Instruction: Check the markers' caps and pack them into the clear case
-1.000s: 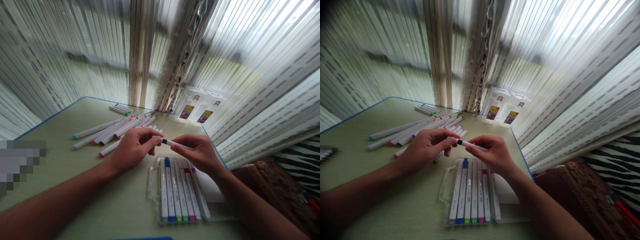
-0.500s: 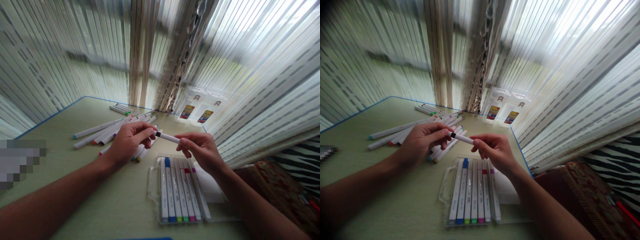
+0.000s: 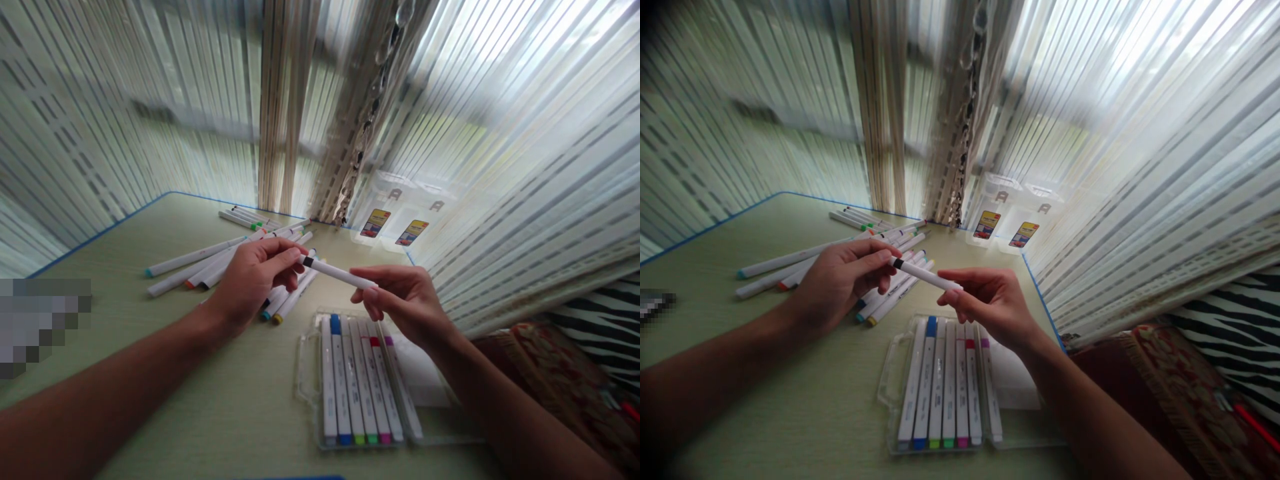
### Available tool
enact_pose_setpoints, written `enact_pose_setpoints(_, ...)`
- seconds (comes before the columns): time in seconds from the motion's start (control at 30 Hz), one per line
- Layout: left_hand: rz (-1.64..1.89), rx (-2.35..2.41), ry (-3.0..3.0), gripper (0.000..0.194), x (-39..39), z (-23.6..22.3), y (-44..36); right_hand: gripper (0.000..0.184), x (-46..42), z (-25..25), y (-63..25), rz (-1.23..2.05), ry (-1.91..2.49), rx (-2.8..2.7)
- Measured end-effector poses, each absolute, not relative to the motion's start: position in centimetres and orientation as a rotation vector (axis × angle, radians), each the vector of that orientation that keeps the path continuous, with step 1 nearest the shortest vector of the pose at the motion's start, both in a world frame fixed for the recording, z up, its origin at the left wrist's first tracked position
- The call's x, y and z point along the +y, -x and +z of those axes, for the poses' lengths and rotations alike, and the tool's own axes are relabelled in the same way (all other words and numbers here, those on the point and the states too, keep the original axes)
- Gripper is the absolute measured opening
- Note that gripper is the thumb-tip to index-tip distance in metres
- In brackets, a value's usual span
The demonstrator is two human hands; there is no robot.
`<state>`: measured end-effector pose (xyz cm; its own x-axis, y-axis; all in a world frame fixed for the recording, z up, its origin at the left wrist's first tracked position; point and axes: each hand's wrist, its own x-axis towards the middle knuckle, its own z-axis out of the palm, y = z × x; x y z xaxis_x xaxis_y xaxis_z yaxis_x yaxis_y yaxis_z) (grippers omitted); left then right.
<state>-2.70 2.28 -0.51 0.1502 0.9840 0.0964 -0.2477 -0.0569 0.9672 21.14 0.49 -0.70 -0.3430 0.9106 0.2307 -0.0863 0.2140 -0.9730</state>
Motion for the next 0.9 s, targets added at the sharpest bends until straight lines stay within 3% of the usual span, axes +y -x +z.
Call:
enact_pose_setpoints(0.43, 1.254, 0.878, -1.149, 0.013, 2.38, -0.61, 2.63, 0.022, 0.81, -0.43, -21.02, 1.443, 0.681, -1.428)
enact_pose_setpoints(0.9, 1.239, 0.956, -1.286, 0.026, 2.47, -1.18, 2.65, 0.016, 1.30, -0.53, -20.64, 1.338, 0.826, -1.284)
